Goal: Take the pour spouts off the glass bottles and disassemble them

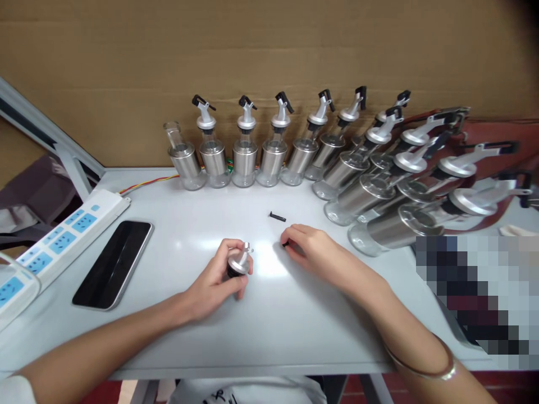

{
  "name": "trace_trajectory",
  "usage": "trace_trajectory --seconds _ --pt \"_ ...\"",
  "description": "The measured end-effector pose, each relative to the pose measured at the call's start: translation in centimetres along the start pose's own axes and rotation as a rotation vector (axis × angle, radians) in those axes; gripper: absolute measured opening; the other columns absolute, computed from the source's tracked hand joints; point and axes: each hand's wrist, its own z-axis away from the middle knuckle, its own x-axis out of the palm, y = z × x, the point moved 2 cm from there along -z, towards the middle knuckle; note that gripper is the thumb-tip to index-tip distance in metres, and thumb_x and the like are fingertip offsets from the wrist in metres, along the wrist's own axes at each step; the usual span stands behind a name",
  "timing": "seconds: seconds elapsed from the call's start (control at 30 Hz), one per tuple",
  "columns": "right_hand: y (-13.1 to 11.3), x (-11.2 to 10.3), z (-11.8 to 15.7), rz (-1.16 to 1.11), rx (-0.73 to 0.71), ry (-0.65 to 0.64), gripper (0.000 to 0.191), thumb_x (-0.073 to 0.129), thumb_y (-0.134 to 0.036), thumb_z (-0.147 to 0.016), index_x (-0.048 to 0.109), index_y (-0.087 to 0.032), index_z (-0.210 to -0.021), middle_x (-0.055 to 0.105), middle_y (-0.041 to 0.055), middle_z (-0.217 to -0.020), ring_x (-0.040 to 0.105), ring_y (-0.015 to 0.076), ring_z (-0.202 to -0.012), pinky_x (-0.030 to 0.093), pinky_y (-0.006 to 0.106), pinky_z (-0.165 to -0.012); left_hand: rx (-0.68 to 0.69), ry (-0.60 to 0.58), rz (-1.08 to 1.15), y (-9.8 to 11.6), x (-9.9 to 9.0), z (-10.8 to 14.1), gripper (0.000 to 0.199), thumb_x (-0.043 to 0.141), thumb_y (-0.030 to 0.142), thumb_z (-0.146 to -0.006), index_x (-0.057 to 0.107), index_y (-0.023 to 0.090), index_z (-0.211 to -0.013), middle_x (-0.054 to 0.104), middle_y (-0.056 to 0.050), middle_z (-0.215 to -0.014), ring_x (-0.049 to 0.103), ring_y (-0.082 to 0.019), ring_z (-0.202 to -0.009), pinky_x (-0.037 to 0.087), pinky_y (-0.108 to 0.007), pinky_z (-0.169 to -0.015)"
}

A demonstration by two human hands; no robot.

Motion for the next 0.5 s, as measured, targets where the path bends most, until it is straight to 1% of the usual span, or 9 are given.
trace_trajectory --seconds 0.1,0.17,0.23,0.33,0.4,0.47,0.5 --pt "0.2 0.1 -0.1 0.015 -0.006 -0.018 0.02 0.051 0.0 -0.084 0.064 -0.015 -0.083 0.064 0.0052 -0.082 0.061 0.0173 -0.074 0.048 0.029 -0.069 0.034 -0.042 -0.025 -0.2 -0.1 0.1 0.031 0.051 0.023 -0.09 0.029 0.026 -0.112 0.048 0.002 -0.092 0.051 -0.008 -0.058 0.039 -0.028 -0.064" --pt "0.1 0.1 -0.2 0.025 -0.024 -0.031 0.02 0.051 -0.002 -0.085 0.066 -0.014 -0.085 0.065 0.0068 -0.084 0.062 0.0183 -0.076 0.05 0.03 -0.07 0.051 -0.048 -0.049 -0.2 -0.1 0.2 0.027 0.047 0.023 -0.092 0.029 0.026 -0.111 0.046 0.003 -0.091 0.05 -0.008 -0.058 0.038 -0.028 -0.064" --pt "0.0 0.0 -0.1 0.037 -0.033 -0.047 0.02 0.05 -0.001 -0.086 0.066 -0.014 -0.088 0.065 0.0077 -0.086 0.062 0.019 -0.077 0.05 0.031 -0.071 0.044 -0.012 -0.08 -0.2 -0.2 0.3 0.026 0.047 0.023 -0.093 0.029 0.027 -0.111 0.044 0.003 -0.091 0.046 -0.007 -0.058 0.035 -0.027 -0.063" --pt "-0.1 -0.4 0.0 0.059 -0.031 -0.048 0.018 0.053 -0.003 -0.084 0.065 -0.014 -0.091 0.064 0.0083 -0.089 0.062 0.0206 -0.079 0.051 0.033 -0.071 0.03 0.095 -0.149 -0.2 -0.5 0.4 0.028 0.051 0.025 -0.091 0.03 0.026 -0.109 0.042 0.002 -0.093 0.038 -0.01 -0.063 0.032 -0.027 -0.063" --pt "-0.3 -0.9 0.1 0.086 -0.05 0.018 0.013 0.056 -0.008 -0.083 0.063 -0.014 -0.093 0.063 0.0093 -0.091 0.062 0.0232 -0.083 0.051 0.035 -0.073 0.039 0.131 -0.178 -0.2 -0.6 0.5 0.027 0.052 0.03 -0.091 0.031 0.025 -0.106 0.041 0.003 -0.087 0.036 -0.012 -0.066 0.031 -0.027 -0.064" --pt "-0.9 -1.6 0.2 0.092 -0.103 0.132 0.013 0.057 -0.017 -0.087 0.06 -0.014 -0.1 0.063 0.0109 -0.095 0.062 0.0256 -0.088 0.051 0.039 -0.076 0.05 0.108 -0.19 -0.1 -0.5 0.4 0.025 0.051 0.038 -0.092 0.035 0.023 -0.103 0.04 0.003 -0.082 0.034 -0.013 -0.066 0.031 -0.026 -0.063" --pt "-1.4 -1.8 0.3 0.076 -0.144 0.184 0.017 0.056 -0.021 -0.09 0.058 -0.014 -0.105 0.063 0.012 -0.098 0.061 0.0261 -0.091 0.05 0.039 -0.079 0.052 0.082 -0.201 0.0 -0.5 0.4 0.026 0.049 0.042 -0.093 0.037 0.022 -0.104 0.04 0.003 -0.08 0.034 -0.013 -0.065 0.03 -0.026 -0.062"
